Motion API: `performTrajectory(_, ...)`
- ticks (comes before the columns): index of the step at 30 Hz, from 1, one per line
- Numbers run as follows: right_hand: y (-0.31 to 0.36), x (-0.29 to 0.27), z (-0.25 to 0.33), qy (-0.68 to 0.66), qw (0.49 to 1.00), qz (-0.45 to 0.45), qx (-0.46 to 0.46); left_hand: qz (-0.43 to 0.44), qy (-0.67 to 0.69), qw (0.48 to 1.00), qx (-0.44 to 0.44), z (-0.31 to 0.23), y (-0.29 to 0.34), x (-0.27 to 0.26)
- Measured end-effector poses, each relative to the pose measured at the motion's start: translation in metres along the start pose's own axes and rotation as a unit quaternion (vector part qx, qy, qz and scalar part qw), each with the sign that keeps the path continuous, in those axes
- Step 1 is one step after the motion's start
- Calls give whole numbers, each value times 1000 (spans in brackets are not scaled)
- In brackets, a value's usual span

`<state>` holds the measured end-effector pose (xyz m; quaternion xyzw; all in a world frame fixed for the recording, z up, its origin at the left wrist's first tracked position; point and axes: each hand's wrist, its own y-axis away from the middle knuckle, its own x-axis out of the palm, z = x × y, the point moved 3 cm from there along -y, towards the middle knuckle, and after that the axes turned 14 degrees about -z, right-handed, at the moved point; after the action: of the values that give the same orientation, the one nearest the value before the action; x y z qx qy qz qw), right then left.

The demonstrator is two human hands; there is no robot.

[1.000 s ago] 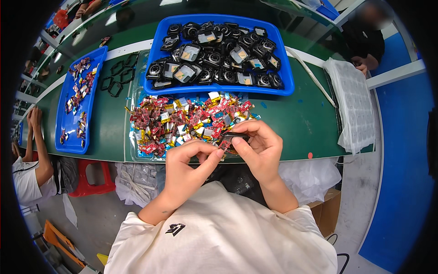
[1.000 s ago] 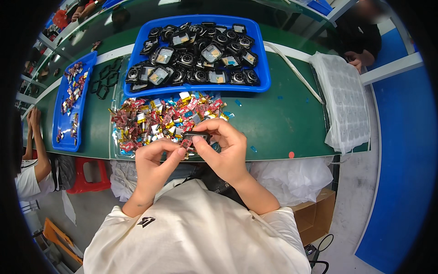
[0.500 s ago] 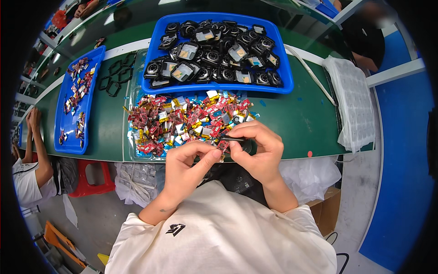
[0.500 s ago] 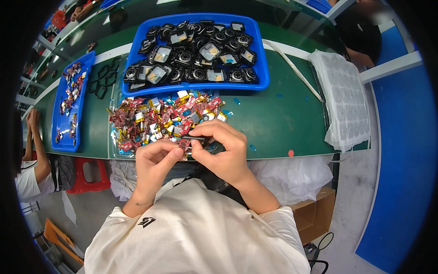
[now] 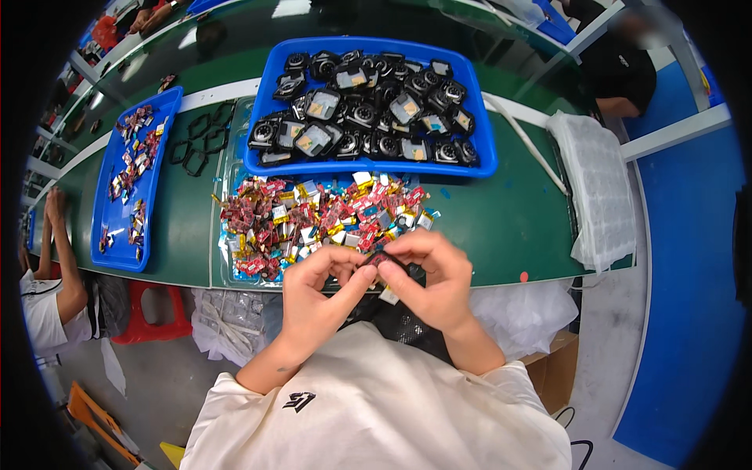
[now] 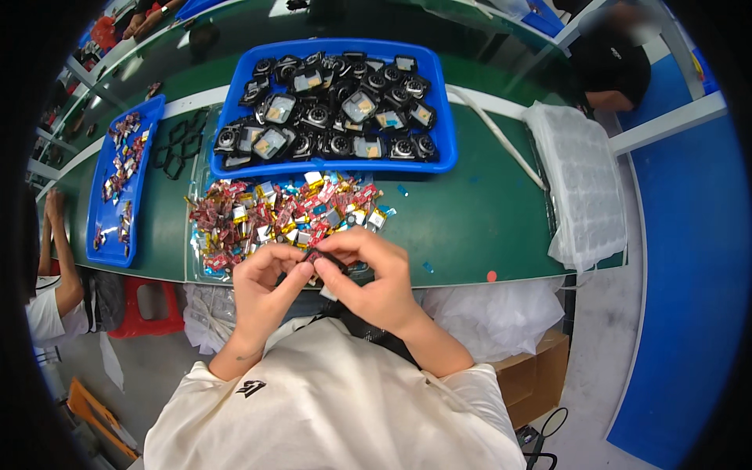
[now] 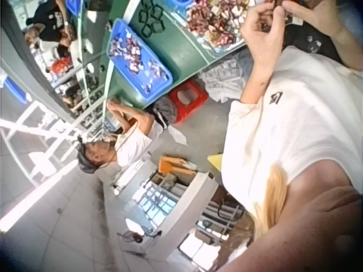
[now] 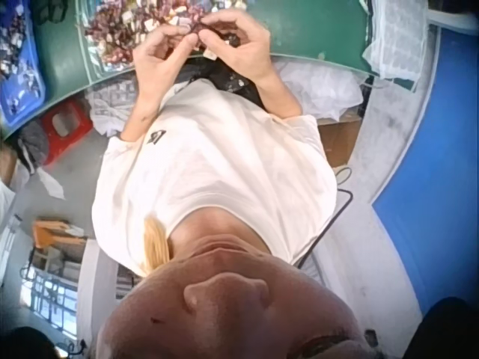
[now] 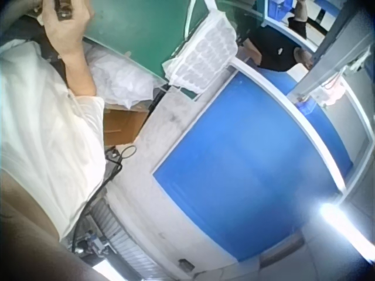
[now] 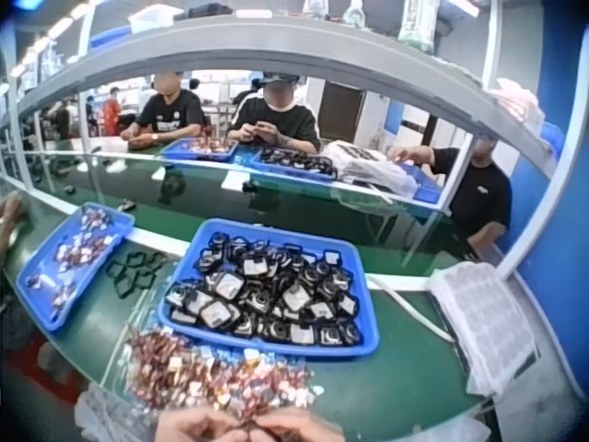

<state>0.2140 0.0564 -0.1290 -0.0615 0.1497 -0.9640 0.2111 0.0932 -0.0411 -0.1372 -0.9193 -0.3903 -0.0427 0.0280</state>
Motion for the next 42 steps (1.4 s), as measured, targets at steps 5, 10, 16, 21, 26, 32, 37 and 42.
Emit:
performTrajectory(5, -8, -11, 18, 75, 971, 136, -180, 49, 12, 998, -32, 0, 5, -4)
performTrajectory(10, -20, -19, 39, 125, 933, 235, -241, 143, -75, 985, 60, -5, 6, -13)
performTrajectory(16, -97, -42, 38, 268, 915, 61, -295, 37, 46, 998, 31, -10, 2, -20)
performTrajectory(21, -223, -101, -21, 374, 897, -132, -192, 21, 35, 997, 59, -16, 6, -25)
performTrajectory(26, -283, -124, -90, 535, 827, -155, -80, 20, 27, 998, 54, -15, 7, -22)
performTrajectory(32, -293, -130, -106, 560, 812, -116, -111, 29, 14, 998, 50, -17, 6, -20)
performTrajectory(37, -247, -118, -57, 549, 819, -127, -109, 15, 22, 999, 45, -10, 4, -20)
performTrajectory(42, -138, -67, 9, 314, 944, 35, -95, 33, 10, 998, 45, -4, -1, -17)
